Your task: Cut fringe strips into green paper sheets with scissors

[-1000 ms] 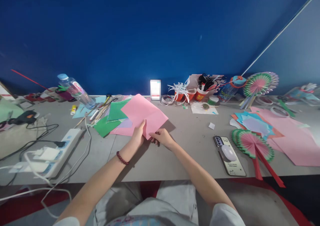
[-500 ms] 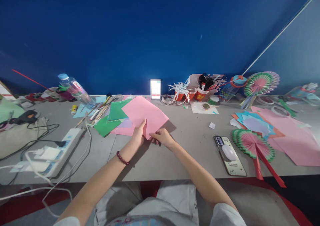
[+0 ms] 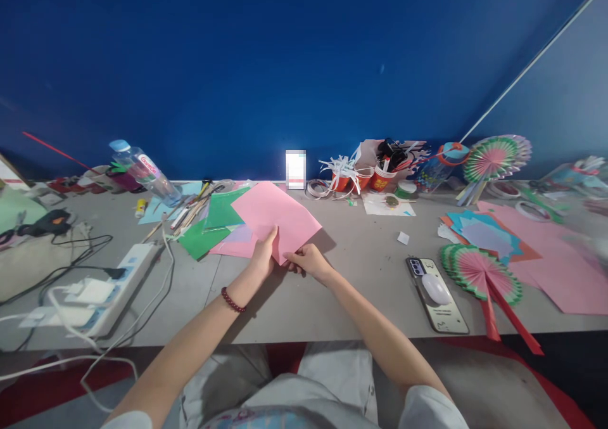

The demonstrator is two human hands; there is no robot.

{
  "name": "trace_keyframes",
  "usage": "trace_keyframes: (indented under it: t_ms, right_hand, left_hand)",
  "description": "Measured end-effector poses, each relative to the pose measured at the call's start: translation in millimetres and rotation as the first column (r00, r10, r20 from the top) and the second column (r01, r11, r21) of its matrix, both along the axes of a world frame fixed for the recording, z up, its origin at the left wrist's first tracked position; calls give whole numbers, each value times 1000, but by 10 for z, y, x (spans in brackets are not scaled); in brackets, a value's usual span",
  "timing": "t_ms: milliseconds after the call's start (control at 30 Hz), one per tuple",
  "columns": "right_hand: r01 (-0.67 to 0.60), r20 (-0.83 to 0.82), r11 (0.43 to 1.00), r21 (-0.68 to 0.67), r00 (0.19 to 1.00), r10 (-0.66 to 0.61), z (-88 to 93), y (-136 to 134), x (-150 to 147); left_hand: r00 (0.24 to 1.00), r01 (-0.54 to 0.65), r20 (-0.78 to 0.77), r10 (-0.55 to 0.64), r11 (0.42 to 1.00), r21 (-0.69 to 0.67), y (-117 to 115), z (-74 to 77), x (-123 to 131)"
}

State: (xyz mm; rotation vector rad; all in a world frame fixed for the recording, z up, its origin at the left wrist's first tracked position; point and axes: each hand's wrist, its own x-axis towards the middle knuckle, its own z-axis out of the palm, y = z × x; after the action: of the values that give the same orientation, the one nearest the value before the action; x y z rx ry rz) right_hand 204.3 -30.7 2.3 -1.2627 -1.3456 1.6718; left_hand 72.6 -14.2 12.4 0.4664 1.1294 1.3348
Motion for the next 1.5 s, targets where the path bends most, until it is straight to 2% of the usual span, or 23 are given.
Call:
trace_keyframes:
  t_ms: [167, 300, 367, 433, 600, 800, 900, 1067, 1200, 1367, 1500]
  right_hand:
    - [83, -56, 996, -14, 995, -83, 9, 10, 40]
    - [275, -178, 959, -66, 943, -282, 66, 54, 178]
    - [325, -257, 944, -54, 909, -328, 108, 87, 277]
    - [313, -283, 949, -30, 908, -308, 140, 120, 379]
    - [228, -196, 974, -16, 954, -227, 122, 176, 539]
    - [278, -132, 960, -17, 951, -278, 74, 223, 603]
    - [287, -116, 958, -23, 951, -288, 77, 252, 649]
    - [297, -74, 955, 6, 952, -296, 60, 281, 669]
    - [311, -49, 949, 44, 950, -309, 51, 278, 664]
    - [182, -100, 983, -4, 978, -181, 51, 252, 696]
    - [78, -126, 996, -45, 989, -83, -9, 239, 692]
  left_hand:
    - [997, 3, -82, -3, 1000, 4, -1, 31, -13]
    - [990, 77, -120, -70, 995, 56, 29, 22, -70]
    - [982, 109, -159, -100, 993, 54, 44, 25, -105]
    - [973, 110, -208, -97, 993, 52, 51, 44, -136]
    - [958, 120, -272, -88, 988, 100, 32, 90, -177]
    - [936, 60, -346, -64, 998, -22, 37, 32, -185]
    - [931, 105, -354, -93, 994, 15, 43, 60, -196]
    - [964, 95, -253, -83, 995, 37, 36, 133, -211]
    - [943, 123, -316, -100, 991, 54, 32, 117, -211]
    - [925, 217, -343, -163, 968, 128, 29, 136, -220]
    - [927, 210, -332, -173, 975, 77, 50, 126, -252]
